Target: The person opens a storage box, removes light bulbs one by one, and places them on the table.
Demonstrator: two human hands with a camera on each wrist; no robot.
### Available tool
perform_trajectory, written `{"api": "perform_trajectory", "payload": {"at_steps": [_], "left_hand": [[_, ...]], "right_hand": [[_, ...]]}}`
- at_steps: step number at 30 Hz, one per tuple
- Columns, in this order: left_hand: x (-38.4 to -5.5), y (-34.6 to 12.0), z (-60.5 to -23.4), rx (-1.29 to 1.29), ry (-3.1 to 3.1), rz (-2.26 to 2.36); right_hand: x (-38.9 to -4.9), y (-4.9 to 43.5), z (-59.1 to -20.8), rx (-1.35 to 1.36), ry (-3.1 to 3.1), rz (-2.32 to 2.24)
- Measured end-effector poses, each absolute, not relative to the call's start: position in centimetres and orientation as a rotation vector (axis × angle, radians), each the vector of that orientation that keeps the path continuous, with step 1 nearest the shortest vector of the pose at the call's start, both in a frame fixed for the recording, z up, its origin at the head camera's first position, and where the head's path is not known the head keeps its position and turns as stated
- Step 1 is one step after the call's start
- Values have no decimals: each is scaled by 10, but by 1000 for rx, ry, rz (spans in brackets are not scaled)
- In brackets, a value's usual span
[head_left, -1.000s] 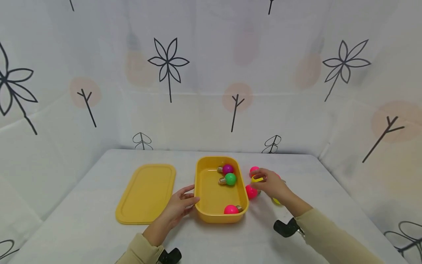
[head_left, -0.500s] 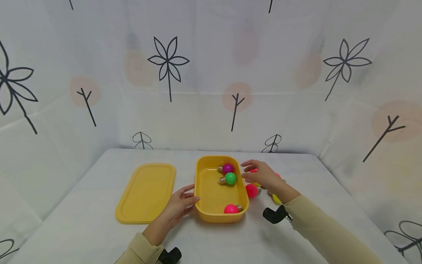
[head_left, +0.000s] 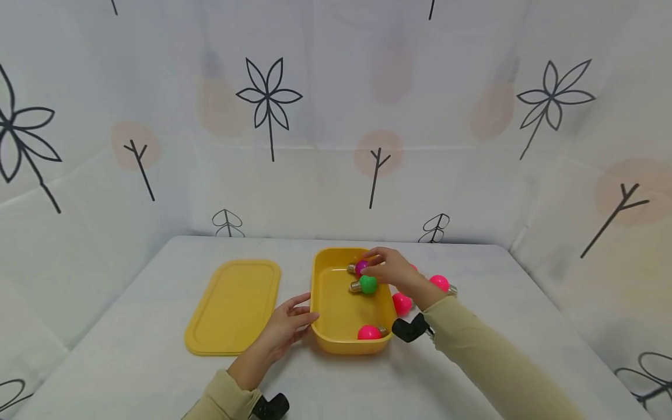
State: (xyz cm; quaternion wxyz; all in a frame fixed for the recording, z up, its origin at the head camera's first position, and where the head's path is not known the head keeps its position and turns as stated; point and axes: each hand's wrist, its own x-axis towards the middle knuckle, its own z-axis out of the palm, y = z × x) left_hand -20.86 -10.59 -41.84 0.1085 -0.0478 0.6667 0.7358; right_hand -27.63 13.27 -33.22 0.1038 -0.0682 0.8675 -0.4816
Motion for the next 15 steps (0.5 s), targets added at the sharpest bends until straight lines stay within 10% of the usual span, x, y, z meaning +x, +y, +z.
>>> {"api": "perform_trajectory", "payload": {"at_steps": [15], "left_hand": [[-208, -105, -415, -172, 1963, 2144]], "right_hand": [[-300, 114, -349, -139, 2416, -1571]]}}
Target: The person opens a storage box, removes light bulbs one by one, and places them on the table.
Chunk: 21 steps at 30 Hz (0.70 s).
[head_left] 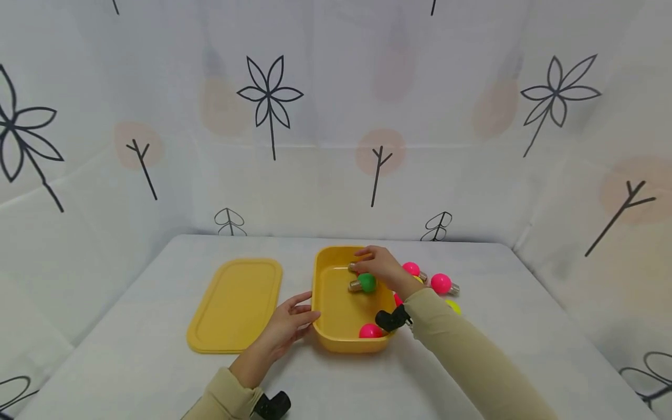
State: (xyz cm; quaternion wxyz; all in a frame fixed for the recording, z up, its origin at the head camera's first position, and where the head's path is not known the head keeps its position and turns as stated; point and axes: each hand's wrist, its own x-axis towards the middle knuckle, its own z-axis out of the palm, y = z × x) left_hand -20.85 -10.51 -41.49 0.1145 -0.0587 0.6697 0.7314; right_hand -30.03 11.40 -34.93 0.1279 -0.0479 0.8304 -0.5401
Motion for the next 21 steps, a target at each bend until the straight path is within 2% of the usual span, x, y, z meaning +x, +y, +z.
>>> {"api": "perform_trajectory", "payload": {"at_steps": [6, 12, 21], "left_hand": [[-210, -105, -415, -184, 1957, 2141], [-210, -105, -416, -172, 1951, 2149], [-211, -105, -417, -158, 1942, 2158]], "right_hand": [[-306, 107, -355, -146, 2349, -1566], [-307, 99, -361, -283, 2389, -1353], [-312, 91, -370, -289, 2494, -1146]]}}
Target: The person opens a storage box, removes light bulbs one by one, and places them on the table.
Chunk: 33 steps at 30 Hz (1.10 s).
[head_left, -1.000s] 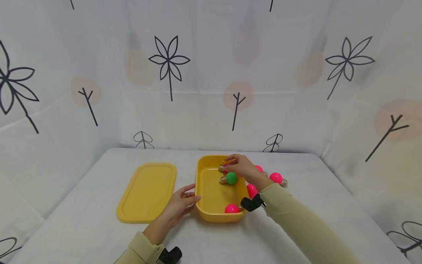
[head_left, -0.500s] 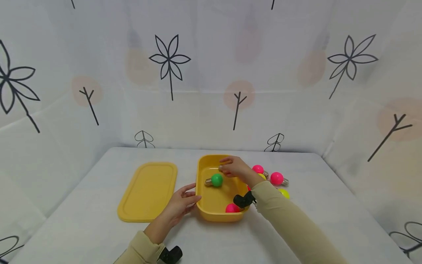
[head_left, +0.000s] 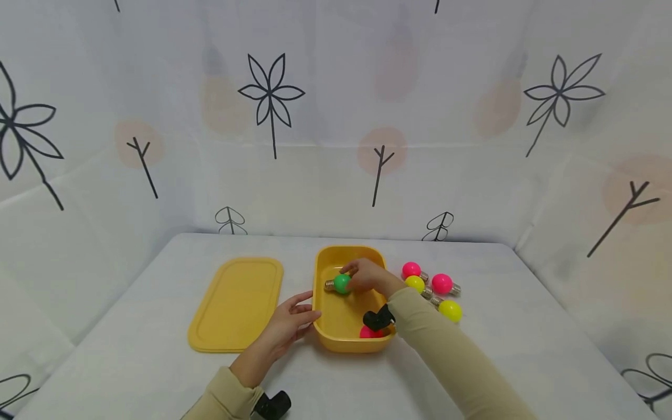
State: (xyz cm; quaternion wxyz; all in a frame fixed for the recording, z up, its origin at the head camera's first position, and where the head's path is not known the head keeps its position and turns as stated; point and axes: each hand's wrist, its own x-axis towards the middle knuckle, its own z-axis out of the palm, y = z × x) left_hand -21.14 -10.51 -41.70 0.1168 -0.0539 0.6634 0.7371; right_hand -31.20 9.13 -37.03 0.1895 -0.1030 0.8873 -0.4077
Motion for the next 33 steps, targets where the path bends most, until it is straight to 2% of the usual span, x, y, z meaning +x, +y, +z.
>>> {"api": "perform_trajectory", "payload": {"at_steps": [17, 33], "left_hand": [[-211, -106, -416, -168, 1948, 2148], [-208, -107, -415, -141, 1933, 2170]], "right_hand": [[-313, 88, -374, -224, 2392, -1280], [-297, 101, -347, -267, 2270, -1451]]}}
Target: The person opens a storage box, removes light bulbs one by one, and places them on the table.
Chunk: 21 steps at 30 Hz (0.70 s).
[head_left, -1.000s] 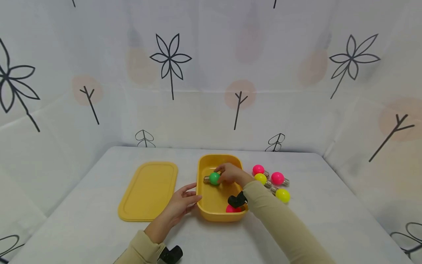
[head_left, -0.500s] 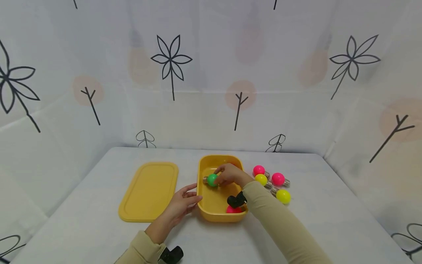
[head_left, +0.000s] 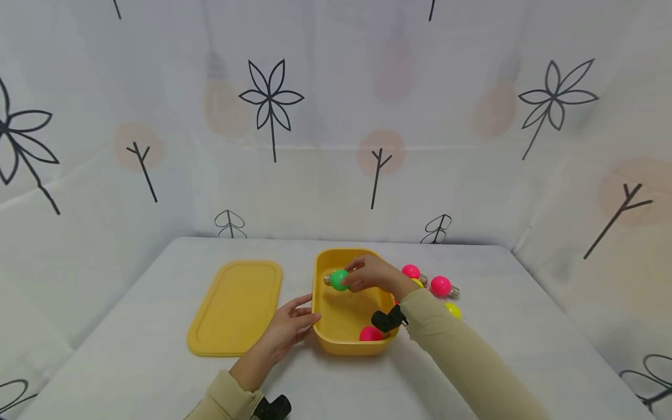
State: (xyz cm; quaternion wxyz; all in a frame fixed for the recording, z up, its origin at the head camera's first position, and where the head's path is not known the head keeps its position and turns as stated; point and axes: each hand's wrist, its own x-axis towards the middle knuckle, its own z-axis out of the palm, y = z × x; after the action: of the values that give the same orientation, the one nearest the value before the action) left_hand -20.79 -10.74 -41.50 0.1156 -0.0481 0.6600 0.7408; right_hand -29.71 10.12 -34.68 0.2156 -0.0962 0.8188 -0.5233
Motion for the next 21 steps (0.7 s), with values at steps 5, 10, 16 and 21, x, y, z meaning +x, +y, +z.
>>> {"api": "perform_trajectory", "payload": {"at_steps": [5, 10, 16, 21], "left_hand": [[-205, -108, -414, -143, 1945, 2167], [-203, -108, -413, -142, 1943, 2165], [-201, -108, -412, -149, 1941, 2159], [-200, -108, -412, -147, 1940, 2163]], "right_hand": [[-287, 108, -340, -280, 2310, -1476], [-273, 114, -335, -286, 2377, -1486], [-256, 123, -334, -304, 2424, -1542], [-244, 133, -335, -343, 2513, -1538]]}}
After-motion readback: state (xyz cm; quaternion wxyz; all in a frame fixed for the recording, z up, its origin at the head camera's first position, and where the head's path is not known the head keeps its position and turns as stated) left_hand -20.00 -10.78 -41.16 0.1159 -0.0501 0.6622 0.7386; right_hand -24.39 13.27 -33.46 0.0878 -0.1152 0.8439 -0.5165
